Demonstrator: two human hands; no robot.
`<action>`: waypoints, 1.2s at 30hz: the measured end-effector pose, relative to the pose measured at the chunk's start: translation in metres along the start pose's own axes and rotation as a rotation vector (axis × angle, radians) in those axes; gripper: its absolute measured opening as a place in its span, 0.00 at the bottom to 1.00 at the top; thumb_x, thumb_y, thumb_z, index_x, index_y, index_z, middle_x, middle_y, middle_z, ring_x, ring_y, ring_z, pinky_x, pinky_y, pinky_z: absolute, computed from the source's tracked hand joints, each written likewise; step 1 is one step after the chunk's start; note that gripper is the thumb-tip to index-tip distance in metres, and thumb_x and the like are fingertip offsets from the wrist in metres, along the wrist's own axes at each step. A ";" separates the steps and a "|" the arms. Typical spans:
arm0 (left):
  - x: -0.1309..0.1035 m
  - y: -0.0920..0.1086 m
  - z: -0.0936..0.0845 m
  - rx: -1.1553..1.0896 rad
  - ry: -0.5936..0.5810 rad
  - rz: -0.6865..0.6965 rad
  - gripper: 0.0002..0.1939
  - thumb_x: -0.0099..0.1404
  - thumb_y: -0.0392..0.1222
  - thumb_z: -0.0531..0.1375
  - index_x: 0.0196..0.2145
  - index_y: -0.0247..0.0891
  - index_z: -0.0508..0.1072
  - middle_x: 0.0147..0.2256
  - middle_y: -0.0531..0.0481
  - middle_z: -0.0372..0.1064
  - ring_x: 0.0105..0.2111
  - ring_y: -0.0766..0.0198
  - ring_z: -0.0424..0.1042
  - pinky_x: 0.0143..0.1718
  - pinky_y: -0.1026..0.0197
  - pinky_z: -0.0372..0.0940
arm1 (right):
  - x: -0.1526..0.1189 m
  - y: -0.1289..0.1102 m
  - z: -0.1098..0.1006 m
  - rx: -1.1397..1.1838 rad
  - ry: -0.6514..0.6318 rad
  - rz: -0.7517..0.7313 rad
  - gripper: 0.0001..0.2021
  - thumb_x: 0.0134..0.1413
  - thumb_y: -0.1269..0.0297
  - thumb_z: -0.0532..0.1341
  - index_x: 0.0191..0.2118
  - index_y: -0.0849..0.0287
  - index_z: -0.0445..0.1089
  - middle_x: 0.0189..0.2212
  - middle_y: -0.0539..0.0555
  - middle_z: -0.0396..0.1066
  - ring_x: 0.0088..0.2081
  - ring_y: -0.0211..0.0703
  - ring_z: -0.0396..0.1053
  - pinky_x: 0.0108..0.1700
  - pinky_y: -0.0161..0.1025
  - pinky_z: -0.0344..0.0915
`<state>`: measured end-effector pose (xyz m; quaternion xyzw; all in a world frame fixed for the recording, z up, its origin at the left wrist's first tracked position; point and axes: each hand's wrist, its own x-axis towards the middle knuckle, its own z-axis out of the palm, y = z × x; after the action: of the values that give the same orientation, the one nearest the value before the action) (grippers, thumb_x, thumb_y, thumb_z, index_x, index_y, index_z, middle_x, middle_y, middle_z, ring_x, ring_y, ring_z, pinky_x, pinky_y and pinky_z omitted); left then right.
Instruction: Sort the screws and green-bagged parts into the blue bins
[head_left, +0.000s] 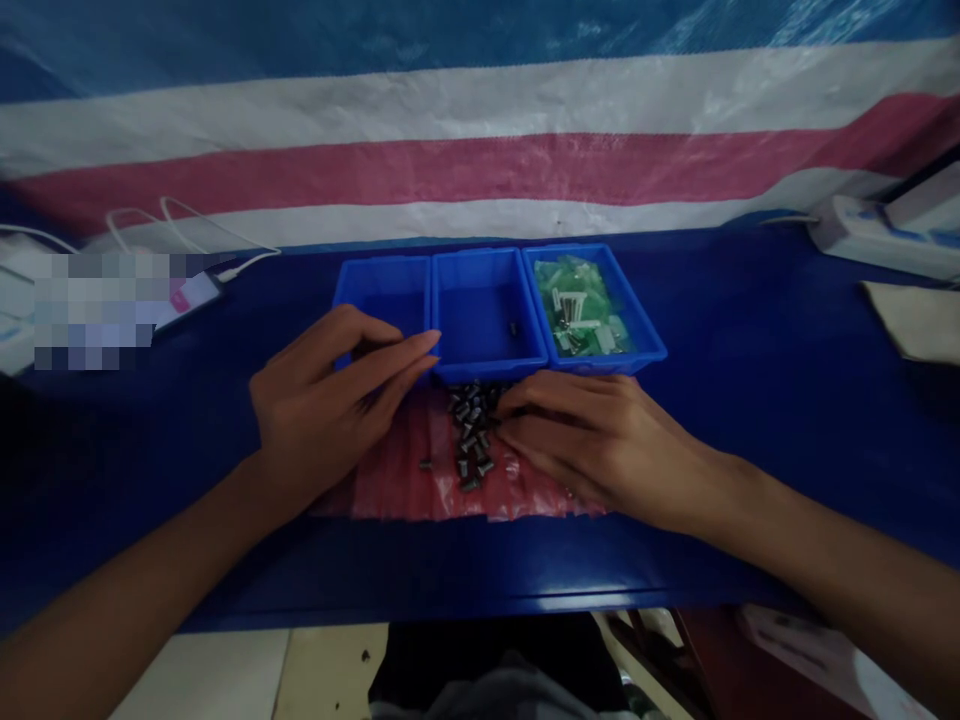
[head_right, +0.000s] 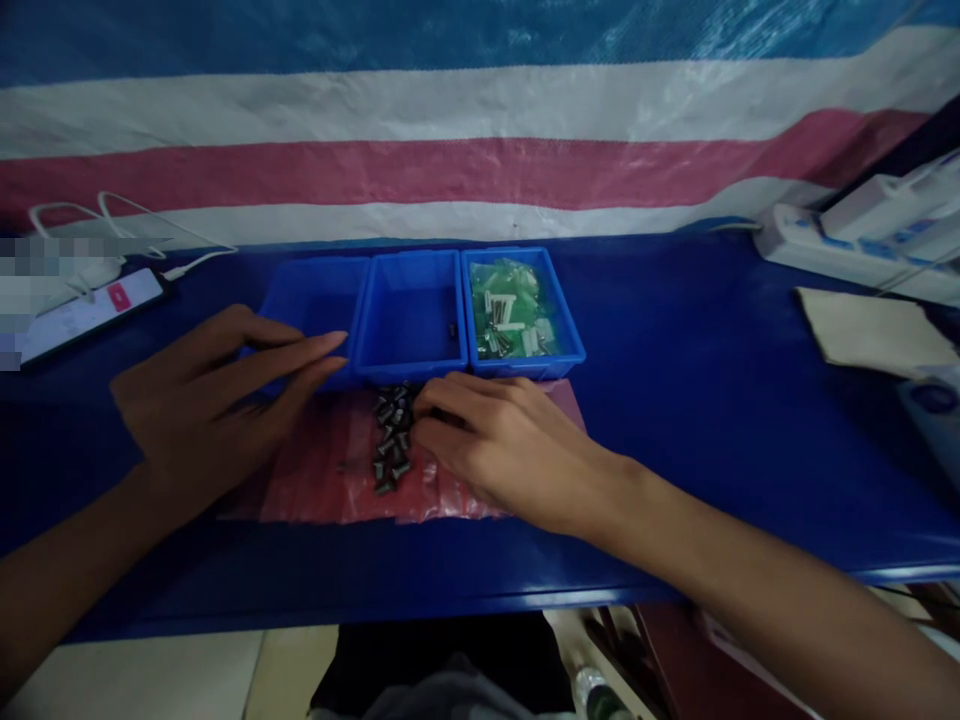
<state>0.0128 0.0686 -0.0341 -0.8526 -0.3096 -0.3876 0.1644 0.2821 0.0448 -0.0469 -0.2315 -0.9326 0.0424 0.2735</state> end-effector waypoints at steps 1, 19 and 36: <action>0.001 0.000 0.000 0.009 -0.026 -0.007 0.11 0.74 0.34 0.66 0.52 0.46 0.78 0.38 0.54 0.76 0.33 0.65 0.74 0.34 0.58 0.75 | 0.000 0.000 -0.001 0.014 0.007 0.004 0.10 0.71 0.77 0.59 0.41 0.66 0.78 0.42 0.60 0.80 0.39 0.45 0.77 0.38 0.40 0.74; -0.003 -0.013 0.008 0.004 -0.260 0.105 0.10 0.77 0.37 0.62 0.53 0.40 0.79 0.56 0.43 0.79 0.57 0.51 0.79 0.55 0.49 0.81 | 0.003 -0.002 -0.006 0.276 0.163 0.129 0.05 0.69 0.75 0.63 0.42 0.63 0.78 0.50 0.63 0.82 0.48 0.46 0.82 0.50 0.40 0.79; -0.005 -0.014 0.007 0.007 -0.292 0.104 0.11 0.78 0.38 0.61 0.54 0.43 0.79 0.57 0.43 0.78 0.59 0.50 0.78 0.56 0.47 0.81 | 0.006 0.001 -0.018 0.906 0.415 0.629 0.11 0.69 0.65 0.66 0.55 0.53 0.79 0.43 0.53 0.85 0.41 0.41 0.84 0.43 0.37 0.82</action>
<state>0.0047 0.0810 -0.0421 -0.9143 -0.2868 -0.2493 0.1402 0.2873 0.0473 -0.0284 -0.3605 -0.6352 0.4695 0.4962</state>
